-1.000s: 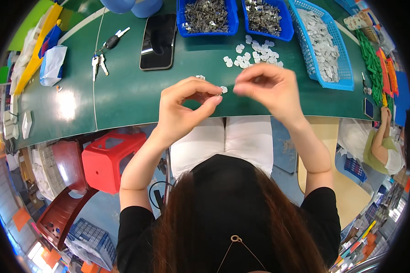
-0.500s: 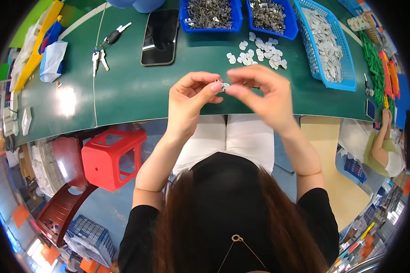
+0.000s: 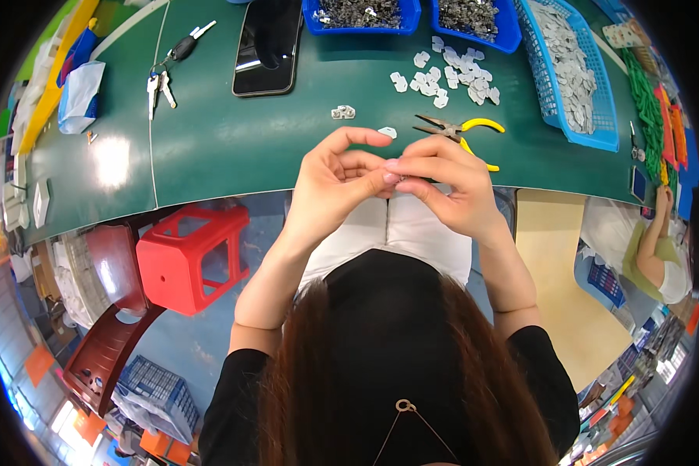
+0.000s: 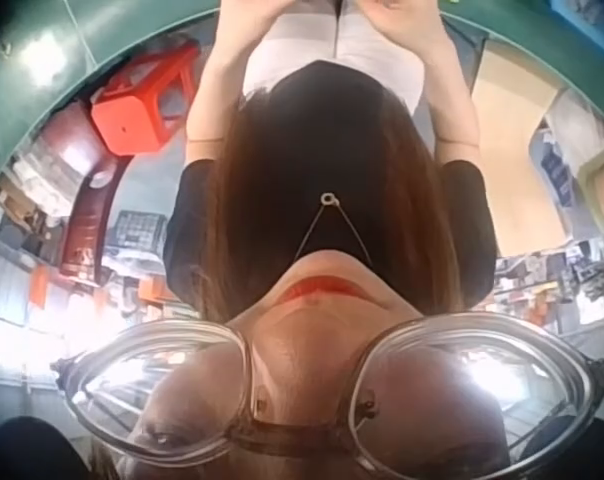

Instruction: Assembling small metal and plastic components using pliers at a workbench.

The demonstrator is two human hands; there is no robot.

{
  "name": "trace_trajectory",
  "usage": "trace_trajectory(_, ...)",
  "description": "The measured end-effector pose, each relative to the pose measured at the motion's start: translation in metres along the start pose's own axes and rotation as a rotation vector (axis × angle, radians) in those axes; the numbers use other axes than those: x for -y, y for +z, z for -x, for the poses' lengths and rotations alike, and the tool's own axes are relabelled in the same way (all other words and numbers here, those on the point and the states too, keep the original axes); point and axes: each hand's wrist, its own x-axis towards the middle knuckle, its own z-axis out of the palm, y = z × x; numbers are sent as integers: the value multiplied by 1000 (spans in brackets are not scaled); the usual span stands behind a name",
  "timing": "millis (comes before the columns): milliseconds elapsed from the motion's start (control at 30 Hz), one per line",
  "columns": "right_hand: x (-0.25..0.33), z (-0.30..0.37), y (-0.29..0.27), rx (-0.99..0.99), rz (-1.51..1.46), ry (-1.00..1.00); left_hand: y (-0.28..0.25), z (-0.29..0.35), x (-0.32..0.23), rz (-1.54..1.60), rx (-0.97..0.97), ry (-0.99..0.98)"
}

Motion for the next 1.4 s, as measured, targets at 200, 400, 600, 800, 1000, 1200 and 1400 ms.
trace_trajectory(200,-4,11,1,-68,102,-43,2,2,12,26,11,-59)
trace_trajectory(400,-14,14,6,-253,-159,186,7,-5,18,-1146,-301,636)
trace_trajectory(600,-9,12,5,-339,-357,435,16,-12,28,-1264,-396,576)
trace_trajectory(800,-11,15,7,-373,-431,497,16,-14,29,-1272,-378,526)
trace_trajectory(1000,-11,15,10,-406,-508,533,12,-16,30,-1248,-346,616)
trace_trajectory(1200,-8,12,16,-435,-599,503,11,-11,28,-880,-274,622)
trace_trajectory(1400,-11,18,20,-406,-413,262,17,-3,19,-452,-244,545)
